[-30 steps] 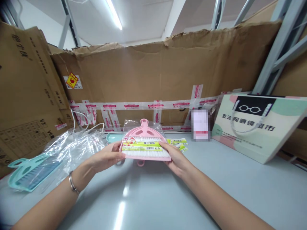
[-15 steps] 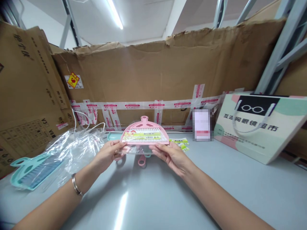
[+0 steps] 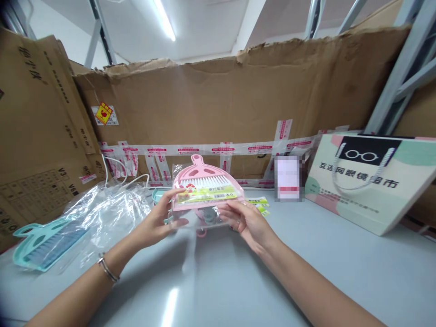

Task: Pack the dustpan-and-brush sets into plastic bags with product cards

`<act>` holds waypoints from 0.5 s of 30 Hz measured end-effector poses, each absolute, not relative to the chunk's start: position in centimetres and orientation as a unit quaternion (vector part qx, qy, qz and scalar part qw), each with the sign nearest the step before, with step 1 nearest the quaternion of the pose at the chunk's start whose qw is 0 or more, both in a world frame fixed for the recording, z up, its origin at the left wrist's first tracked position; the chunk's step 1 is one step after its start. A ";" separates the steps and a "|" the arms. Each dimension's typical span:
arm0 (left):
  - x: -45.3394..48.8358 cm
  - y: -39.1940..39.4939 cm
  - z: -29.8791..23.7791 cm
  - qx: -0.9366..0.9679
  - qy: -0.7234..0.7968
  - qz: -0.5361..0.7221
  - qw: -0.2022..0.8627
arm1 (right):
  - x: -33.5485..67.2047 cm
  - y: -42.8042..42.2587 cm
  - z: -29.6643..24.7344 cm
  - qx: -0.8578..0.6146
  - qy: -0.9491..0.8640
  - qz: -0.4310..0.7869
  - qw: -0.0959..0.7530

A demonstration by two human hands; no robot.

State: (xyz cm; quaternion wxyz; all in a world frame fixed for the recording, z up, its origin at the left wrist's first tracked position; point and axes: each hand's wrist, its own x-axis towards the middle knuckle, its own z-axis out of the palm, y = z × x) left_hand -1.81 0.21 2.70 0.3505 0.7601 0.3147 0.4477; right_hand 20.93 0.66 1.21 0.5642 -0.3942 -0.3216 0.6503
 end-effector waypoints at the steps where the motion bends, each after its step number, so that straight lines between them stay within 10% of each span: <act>1: -1.4 0.2 2.4 0.748 0.330 0.478 0.321 | 20.9 0.6 1.2 -0.391 -0.345 0.648 0.555; 15: 0.5 0.4 0.3 0.580 0.385 0.639 0.328 | 20.6 0.7 0.4 -0.356 -0.504 0.504 0.604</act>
